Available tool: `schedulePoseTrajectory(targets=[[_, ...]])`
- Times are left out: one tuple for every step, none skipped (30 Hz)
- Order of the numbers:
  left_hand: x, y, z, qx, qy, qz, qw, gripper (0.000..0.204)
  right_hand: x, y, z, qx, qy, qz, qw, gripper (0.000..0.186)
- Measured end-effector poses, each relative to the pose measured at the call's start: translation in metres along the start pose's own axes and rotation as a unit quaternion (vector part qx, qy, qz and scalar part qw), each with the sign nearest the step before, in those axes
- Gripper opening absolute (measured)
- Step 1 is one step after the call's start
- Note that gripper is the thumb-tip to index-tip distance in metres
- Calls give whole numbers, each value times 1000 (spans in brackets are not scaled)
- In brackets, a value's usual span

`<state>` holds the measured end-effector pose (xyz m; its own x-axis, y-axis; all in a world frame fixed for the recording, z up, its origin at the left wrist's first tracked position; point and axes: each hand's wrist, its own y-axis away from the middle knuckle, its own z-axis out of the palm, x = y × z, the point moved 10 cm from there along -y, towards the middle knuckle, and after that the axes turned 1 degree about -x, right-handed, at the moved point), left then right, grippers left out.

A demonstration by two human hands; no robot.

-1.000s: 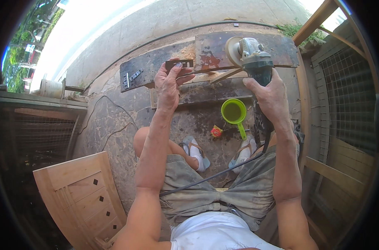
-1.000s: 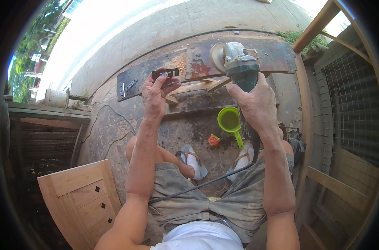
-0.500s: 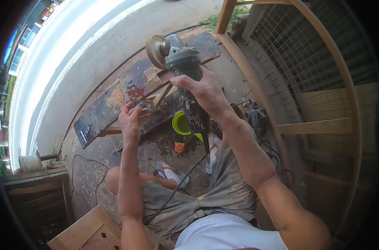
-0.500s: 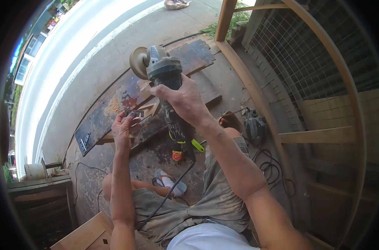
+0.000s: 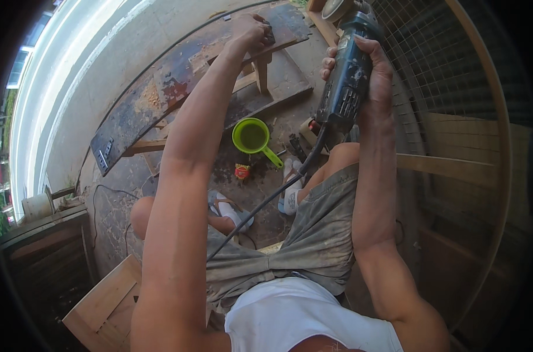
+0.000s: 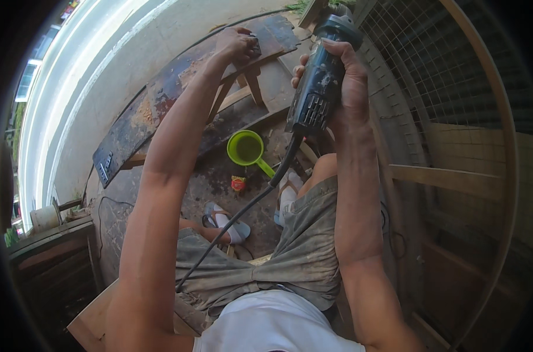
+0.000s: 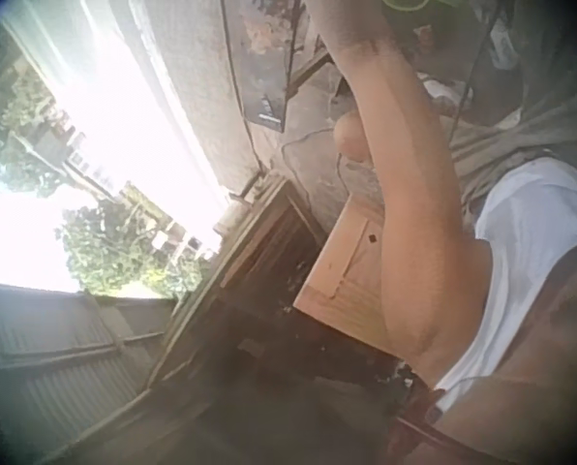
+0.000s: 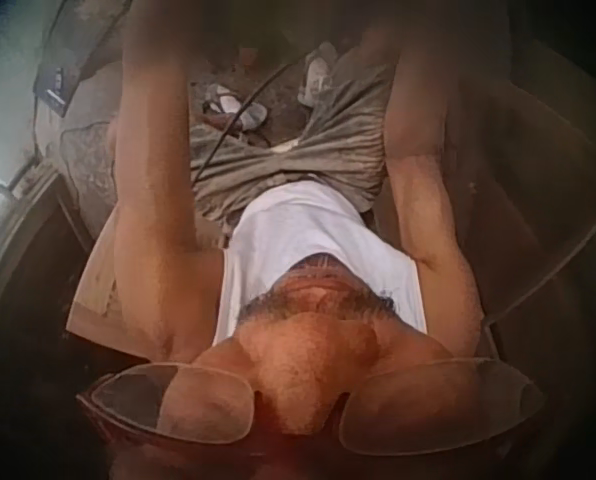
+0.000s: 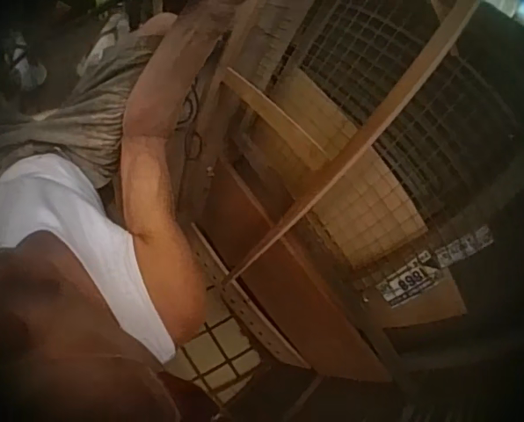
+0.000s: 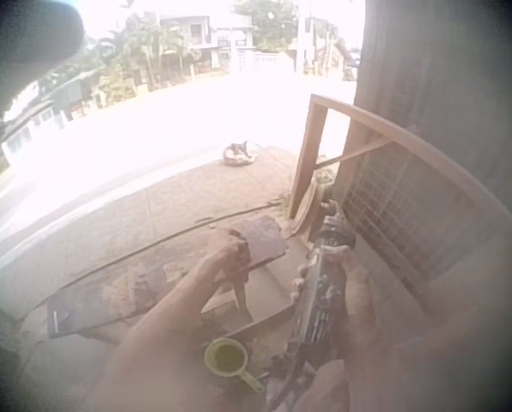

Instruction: Grinding a small metal plate using a handheld angle grinder on a workbench.

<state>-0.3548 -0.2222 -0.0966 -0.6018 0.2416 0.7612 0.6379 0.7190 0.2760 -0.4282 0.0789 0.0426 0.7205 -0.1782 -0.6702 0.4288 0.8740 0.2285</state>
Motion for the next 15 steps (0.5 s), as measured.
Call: schedulePoseTrajectory(targets=[[28, 9, 35, 27, 54, -14, 998, 47, -15, 7, -28, 23, 13, -18, 999, 53], [16, 12, 22, 37, 48, -27, 998, 47, -17, 2, -18, 0, 7, -29, 1000, 55], [37, 24, -21, 189, -112, 110, 969, 42, -10, 1, -12, -12, -17, 1, 1000, 56], [58, 51, -47, 321, -272, 238, 875, 40, -2, -1, -3, -23, -26, 16, 999, 56], [56, 61, -27, 312, -260, 235, 883, 40, -9, 2, -15, -6, -18, 4, 1000, 56], [48, 78, 10, 229, -118, 207, 944, 36, -16, 7, -37, 22, -7, -11, 1000, 56], [41, 103, 43, 143, 24, 171, 974, 35, -27, 13, -50, 39, 15, -33, 999, 55], [13, 123, 87, -2, 70, 77, 995, 34, -30, 16, -51, 45, 22, -32, 998, 55], [-25, 150, 134, -143, 110, -19, 983, 34, -30, 16, -50, 44, 22, -37, 998, 54], [-56, 176, 178, -229, 91, -74, 966, 32, -31, 17, -50, 48, 23, -41, 998, 54], [-103, 185, 215, -232, 30, -42, 971, 26, -26, 16, -42, 44, 22, -34, 998, 54], [-143, 189, 251, -182, -57, -8, 982, 25, -23, 12, -40, 46, 12, -31, 998, 54], [-176, 197, 276, -149, -71, -23, 986, 25, -15, 9, -39, 48, 2, -27, 999, 54], [-192, 200, 302, -148, -67, -24, 986, 25, -12, 5, -38, 47, 5, -24, 999, 54], [-204, 200, 316, -119, -93, -35, 988, 25, -11, 3, -31, 40, 1, -17, 999, 54]])
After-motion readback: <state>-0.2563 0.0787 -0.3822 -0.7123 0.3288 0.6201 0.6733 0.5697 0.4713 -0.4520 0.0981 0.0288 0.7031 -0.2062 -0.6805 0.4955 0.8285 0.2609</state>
